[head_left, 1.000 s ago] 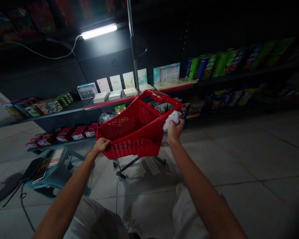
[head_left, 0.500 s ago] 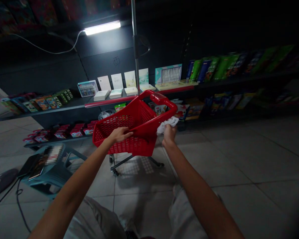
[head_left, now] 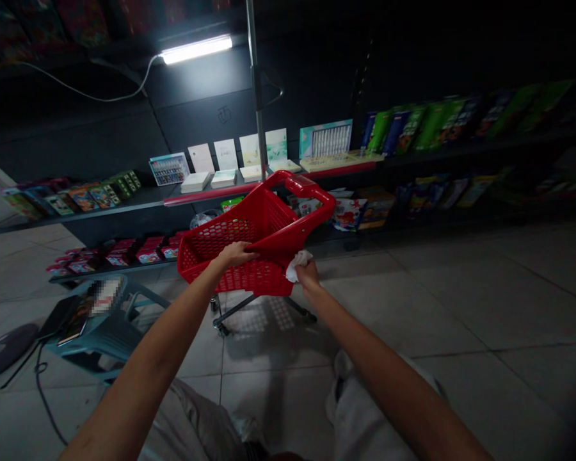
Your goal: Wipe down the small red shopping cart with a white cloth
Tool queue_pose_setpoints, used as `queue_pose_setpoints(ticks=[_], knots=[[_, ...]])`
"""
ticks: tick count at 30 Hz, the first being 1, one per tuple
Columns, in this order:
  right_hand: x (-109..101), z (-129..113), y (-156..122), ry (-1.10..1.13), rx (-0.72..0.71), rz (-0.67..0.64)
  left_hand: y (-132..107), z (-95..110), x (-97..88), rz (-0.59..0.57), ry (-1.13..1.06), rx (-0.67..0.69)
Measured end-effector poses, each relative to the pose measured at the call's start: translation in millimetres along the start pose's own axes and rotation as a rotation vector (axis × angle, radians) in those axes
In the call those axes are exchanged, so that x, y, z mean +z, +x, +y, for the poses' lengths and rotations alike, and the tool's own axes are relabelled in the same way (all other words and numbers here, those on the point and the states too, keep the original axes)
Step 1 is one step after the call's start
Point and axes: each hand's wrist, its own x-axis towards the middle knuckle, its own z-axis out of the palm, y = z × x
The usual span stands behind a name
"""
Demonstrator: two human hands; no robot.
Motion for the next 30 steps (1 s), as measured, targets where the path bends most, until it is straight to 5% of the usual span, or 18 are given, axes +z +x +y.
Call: queue_pose_setpoints(ticks=[4,14,20,30], knots=[[2,-19,3,-0.066,0.096,0.070,6,-4,0.4,-0.025,-0.078,0.048],[15,-76,15,0.213,-0.211,0.172,6,-3,2.4,-0.078,-0.157,0.067],[19,-73,19,0.256,-0.121,0.288,9,-4,-2.4,-0.127,-0.307,0.034],[13,-65,20,0.166,0.052,0.175,-2,-4,-2.3,-0.131,-0.209,0.033]])
